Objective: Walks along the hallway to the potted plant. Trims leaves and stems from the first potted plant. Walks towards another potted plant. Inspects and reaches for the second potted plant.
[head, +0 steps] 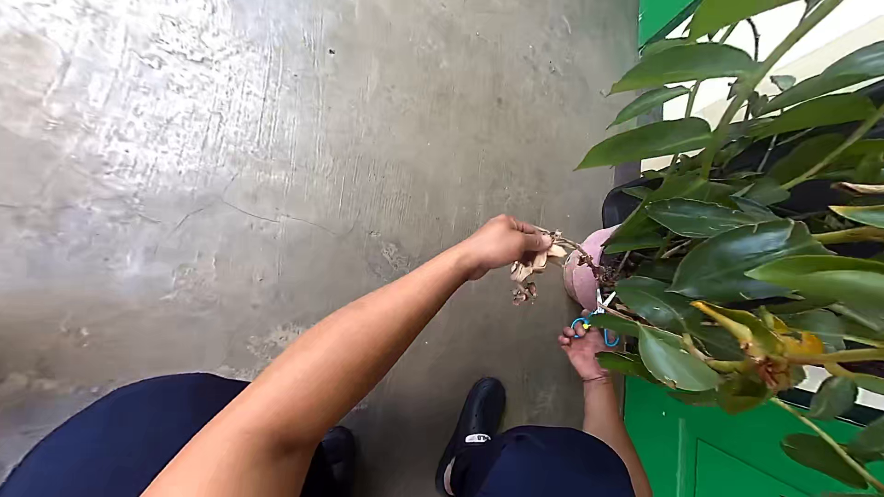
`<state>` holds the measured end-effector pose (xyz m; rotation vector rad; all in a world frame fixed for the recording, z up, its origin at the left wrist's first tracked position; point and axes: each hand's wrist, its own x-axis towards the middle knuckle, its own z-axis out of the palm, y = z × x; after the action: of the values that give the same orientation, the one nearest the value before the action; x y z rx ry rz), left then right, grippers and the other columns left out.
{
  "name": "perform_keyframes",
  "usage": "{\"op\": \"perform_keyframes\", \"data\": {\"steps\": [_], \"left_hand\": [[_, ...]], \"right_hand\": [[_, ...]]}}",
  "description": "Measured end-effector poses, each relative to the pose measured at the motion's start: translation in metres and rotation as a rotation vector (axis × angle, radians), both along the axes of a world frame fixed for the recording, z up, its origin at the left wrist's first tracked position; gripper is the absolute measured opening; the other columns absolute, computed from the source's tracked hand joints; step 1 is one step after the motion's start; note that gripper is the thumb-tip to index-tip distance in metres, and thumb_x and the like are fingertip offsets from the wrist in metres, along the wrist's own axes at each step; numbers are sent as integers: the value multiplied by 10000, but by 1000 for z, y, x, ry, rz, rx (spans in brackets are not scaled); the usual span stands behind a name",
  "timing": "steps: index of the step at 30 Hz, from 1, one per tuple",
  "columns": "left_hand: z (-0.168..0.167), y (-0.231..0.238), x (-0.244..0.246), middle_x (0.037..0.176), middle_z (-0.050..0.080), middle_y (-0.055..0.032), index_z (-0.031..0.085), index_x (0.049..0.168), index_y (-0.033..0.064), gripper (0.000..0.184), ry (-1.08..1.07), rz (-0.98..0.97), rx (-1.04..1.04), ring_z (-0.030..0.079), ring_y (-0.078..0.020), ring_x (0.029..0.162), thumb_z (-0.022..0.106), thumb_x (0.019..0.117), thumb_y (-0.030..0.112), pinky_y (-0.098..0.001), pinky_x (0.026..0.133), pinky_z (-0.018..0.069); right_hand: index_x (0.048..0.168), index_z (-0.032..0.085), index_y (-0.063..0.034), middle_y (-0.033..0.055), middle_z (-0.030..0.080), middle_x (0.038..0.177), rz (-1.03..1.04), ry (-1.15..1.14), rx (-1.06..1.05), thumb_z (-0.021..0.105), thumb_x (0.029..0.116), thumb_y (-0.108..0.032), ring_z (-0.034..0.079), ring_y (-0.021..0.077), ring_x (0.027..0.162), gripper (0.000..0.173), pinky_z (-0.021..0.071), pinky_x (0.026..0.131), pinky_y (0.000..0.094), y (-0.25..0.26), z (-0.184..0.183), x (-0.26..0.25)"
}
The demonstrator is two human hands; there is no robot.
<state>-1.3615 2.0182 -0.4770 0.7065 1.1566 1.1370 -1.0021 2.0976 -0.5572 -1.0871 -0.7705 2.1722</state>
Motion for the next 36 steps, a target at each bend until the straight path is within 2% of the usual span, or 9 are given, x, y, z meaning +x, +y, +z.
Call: {"op": "perform_keyframes", "data": {"steps": [2, 7, 15, 20, 24, 27, 30, 34, 36], "left_hand": [[3, 5, 2, 808, 685, -21, 729, 1022, 22, 285, -51, 30, 16, 628, -73, 722, 554, 1073, 241, -279, 730, 540], [18, 20, 21, 834, 680, -41, 732, 1046, 7, 296, -189, 48, 97, 629, -98, 752, 553, 1073, 241, -294, 738, 541], [38, 44, 34, 795, 658, -25, 727, 995, 8, 328, -195, 44, 221, 601, -81, 719, 521, 1090, 245, -272, 700, 512], [26, 29, 31, 801, 670, -33, 734, 1019, 9, 322, -196, 24, 204, 617, -84, 717, 531, 1085, 251, -268, 699, 530], [15, 16, 25, 809, 685, -30, 736, 1039, 15, 308, -188, 35, 163, 629, -72, 715, 528, 1086, 238, -252, 696, 540], [3, 7, 19, 833, 698, -31, 739, 1047, 20, 301, -170, 56, 111, 642, -76, 736, 538, 1082, 241, -255, 712, 547], [-11, 1, 13, 799, 681, -18, 734, 1021, 30, 287, -154, 95, 72, 625, -71, 716, 545, 1078, 239, -244, 695, 530], [-27, -6, 4, 751, 654, -1, 727, 1016, 40, 268, -168, 149, 28, 599, -60, 660, 543, 1077, 224, -225, 636, 510], [-33, -11, -8, 759, 654, 4, 723, 1055, 55, 266, -132, 178, -6, 602, -62, 656, 532, 1079, 239, -226, 625, 518]], "right_hand": [[994, 691, -222, -25, 700, 793, -38, -56, 24, 373, 1033, -598, 696, 163, 752, 494, 591, 699, 355, 8, 1, -10], [998, 648, -213, -15, 665, 769, -108, -103, 2, 262, 994, -698, 671, 183, 726, 620, 576, 672, 383, 15, 3, -19], [908, 698, -194, -13, 676, 763, -103, 16, -18, 490, 941, -651, 679, 170, 729, 503, 579, 700, 362, 24, -3, -24], [1016, 604, -159, 44, 670, 799, -250, -93, -42, 228, 997, -664, 673, 209, 741, 630, 568, 683, 398, 41, -6, -38], [1027, 631, -175, 26, 680, 816, -232, -119, 17, 199, 992, -760, 684, 205, 763, 728, 584, 697, 394, 48, -17, -40], [975, 642, -211, -19, 657, 753, -198, -106, 53, 194, 1038, -654, 654, 153, 692, 634, 562, 661, 340, 48, -28, -35], [815, 665, -170, -18, 639, 651, -216, -13, 48, 257, 1069, -599, 626, 126, 597, 645, 537, 591, 290, 48, -32, -27], [803, 674, -186, -53, 633, 603, -285, -4, 72, 293, 1102, -350, 614, 63, 548, 512, 535, 585, 224, 46, -22, -30], [864, 670, -193, -47, 649, 638, -244, -106, 79, 308, 1112, -306, 655, 84, 608, 453, 568, 645, 248, 48, -16, -29]]}}
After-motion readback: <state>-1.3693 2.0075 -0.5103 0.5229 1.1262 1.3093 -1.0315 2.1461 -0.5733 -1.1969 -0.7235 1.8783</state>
